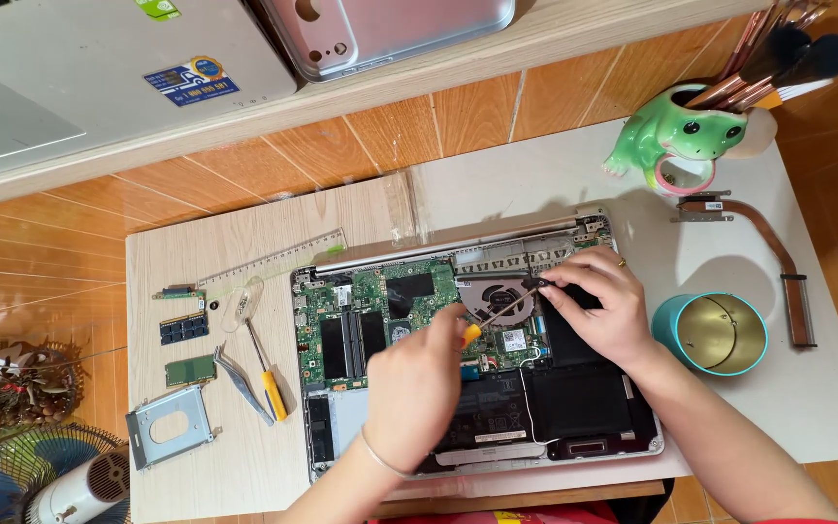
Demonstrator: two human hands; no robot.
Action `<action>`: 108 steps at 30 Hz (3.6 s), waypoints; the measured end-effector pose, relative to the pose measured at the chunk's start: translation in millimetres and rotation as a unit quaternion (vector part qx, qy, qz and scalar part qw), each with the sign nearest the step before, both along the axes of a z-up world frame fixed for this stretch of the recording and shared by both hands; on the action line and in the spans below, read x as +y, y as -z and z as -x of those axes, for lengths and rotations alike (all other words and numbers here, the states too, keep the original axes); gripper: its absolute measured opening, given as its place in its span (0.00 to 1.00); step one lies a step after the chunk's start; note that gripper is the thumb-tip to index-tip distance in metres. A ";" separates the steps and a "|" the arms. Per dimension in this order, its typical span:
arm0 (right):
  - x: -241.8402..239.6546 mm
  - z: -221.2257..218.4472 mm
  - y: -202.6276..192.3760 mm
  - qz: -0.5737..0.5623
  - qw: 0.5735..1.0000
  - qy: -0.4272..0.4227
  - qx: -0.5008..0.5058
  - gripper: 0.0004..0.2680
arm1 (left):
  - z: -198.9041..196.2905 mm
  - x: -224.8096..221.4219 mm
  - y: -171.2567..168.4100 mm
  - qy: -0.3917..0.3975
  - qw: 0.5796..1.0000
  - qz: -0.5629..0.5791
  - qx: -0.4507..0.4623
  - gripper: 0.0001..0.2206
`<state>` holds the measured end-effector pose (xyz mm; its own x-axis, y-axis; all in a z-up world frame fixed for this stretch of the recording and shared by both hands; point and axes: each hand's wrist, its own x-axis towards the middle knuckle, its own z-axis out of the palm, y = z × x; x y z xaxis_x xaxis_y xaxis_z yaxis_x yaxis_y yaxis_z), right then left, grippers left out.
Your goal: The recorder is disassembling and repairing internal components of a laptop, specifically focusing on the motherboard area.
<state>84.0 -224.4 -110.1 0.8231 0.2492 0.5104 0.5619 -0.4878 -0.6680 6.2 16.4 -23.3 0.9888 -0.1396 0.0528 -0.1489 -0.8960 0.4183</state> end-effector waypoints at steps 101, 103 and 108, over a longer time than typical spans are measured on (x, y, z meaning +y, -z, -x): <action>-14.0 -7.7 -0.2 -0.047 0.984 0.002 0.170 0.07 | -45.0 10.0 65.6 -0.104 0.927 0.309 0.183 0.14; -14.4 -4.8 2.7 -0.107 0.975 -0.038 0.191 0.07 | -45.2 9.5 75.2 -0.077 0.890 0.424 0.146 0.13; -10.9 -3.2 6.8 -0.163 0.961 -0.057 0.214 0.06 | -38.6 14.6 58.8 -0.079 0.911 0.378 0.146 0.12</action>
<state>87.2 -235.3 -116.9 0.9519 0.2343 0.1974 0.2389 -0.1642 -0.9571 44.8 31.0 -82.1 0.9806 -0.0285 -0.1940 0.1735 -0.3352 0.9260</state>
